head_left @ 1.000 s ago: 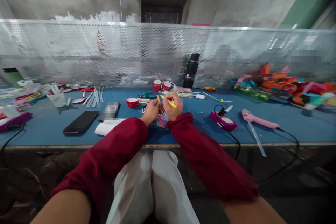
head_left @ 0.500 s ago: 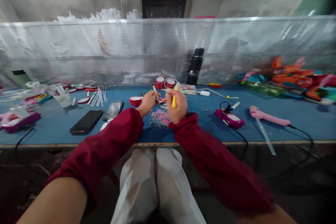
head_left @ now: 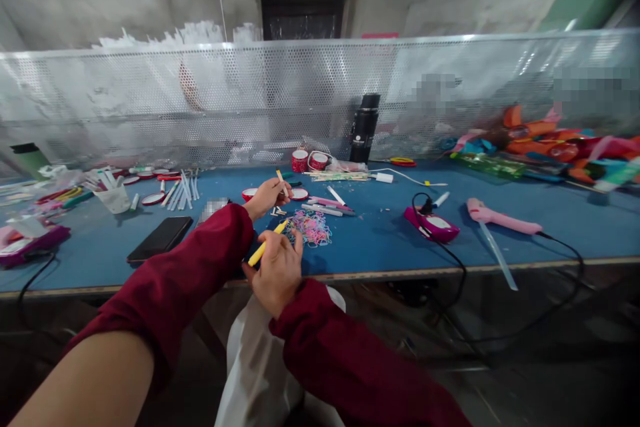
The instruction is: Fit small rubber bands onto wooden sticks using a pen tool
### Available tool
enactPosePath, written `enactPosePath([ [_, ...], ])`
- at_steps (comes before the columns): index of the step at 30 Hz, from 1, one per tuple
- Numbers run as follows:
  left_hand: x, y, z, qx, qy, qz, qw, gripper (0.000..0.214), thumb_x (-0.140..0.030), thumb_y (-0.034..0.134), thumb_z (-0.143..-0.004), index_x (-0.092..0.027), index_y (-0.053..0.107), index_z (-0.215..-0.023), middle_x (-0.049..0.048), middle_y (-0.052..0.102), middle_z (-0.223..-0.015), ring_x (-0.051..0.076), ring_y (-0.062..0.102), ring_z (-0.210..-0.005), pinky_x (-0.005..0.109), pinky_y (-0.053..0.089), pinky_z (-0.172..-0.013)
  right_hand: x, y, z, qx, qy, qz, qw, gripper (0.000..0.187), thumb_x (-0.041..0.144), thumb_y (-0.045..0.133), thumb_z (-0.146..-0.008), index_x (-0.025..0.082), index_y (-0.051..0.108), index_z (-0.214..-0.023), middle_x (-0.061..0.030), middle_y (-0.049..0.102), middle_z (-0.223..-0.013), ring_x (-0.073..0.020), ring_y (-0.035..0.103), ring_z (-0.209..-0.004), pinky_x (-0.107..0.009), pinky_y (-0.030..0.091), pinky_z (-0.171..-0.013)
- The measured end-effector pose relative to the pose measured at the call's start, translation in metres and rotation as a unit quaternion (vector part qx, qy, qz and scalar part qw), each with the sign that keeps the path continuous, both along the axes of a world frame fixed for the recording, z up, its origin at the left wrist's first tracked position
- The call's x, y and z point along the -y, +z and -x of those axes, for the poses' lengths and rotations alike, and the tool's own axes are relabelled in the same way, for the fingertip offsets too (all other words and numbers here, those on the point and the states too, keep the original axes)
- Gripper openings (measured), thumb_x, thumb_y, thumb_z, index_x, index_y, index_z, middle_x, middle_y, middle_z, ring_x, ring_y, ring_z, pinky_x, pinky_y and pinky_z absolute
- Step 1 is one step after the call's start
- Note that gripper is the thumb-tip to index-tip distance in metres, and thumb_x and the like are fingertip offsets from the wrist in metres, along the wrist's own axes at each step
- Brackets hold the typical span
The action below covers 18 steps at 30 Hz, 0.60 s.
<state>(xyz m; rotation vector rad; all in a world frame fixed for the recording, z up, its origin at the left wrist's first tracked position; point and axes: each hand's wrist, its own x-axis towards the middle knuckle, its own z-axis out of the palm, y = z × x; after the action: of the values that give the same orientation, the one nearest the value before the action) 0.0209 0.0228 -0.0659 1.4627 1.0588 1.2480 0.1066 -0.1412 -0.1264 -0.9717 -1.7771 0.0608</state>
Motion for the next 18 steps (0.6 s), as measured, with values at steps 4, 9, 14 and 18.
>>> enactPosePath([
  [4, -0.004, 0.001, 0.003, -0.027, -0.012, 0.009, 1.000, 0.017, -0.025, 0.044, -0.095, -0.013, 0.056, -0.090, 0.0062, 0.066, -0.078, 0.008, 0.059, -0.055, 0.017, 0.044, -0.051, 0.004, 0.000, 0.007, 0.032, 0.018, -0.003, 0.999, 0.042, 0.019, 0.059, -0.071, 0.028, 0.048, -0.111, -0.0050, 0.068, -0.093, -0.0312, 0.060, -0.091, -0.059, 0.020, -0.113],
  [9, -0.008, 0.007, 0.010, -0.039, 0.001, 0.022, 0.999, 0.018, -0.025, 0.042, -0.096, -0.014, 0.055, -0.091, 0.0060, 0.065, -0.078, 0.008, 0.059, -0.056, 0.018, 0.046, -0.054, 0.006, 0.017, 0.014, 0.039, 0.030, 0.036, 0.998, 0.043, 0.013, 0.057, -0.069, 0.027, 0.048, -0.108, -0.0052, 0.070, -0.096, -0.0292, 0.060, -0.095, -0.056, 0.022, -0.111],
  [14, -0.005, 0.011, 0.012, -0.057, -0.012, 0.036, 0.998, 0.019, -0.025, 0.043, -0.096, -0.013, 0.056, -0.089, 0.0057, 0.066, -0.080, 0.007, 0.058, -0.055, 0.019, 0.046, -0.055, 0.005, 0.029, 0.018, 0.150, -0.002, 0.087, 0.985, 0.032, 0.013, 0.056, -0.076, 0.023, 0.048, -0.106, -0.0051, 0.070, -0.086, -0.0253, 0.061, -0.090, -0.052, 0.022, -0.110],
  [18, -0.003, 0.012, 0.013, -0.061, -0.019, 0.042, 0.997, 0.019, -0.025, 0.045, -0.095, -0.013, 0.057, -0.088, 0.0070, 0.067, -0.083, 0.007, 0.059, -0.056, 0.020, 0.047, -0.056, 0.001, 0.029, 0.014, 0.212, 0.011, 0.065, 0.975, 0.039, 0.024, 0.063, -0.075, 0.019, 0.047, -0.109, -0.0061, 0.069, -0.085, -0.0262, 0.058, -0.093, -0.052, 0.022, -0.108],
])
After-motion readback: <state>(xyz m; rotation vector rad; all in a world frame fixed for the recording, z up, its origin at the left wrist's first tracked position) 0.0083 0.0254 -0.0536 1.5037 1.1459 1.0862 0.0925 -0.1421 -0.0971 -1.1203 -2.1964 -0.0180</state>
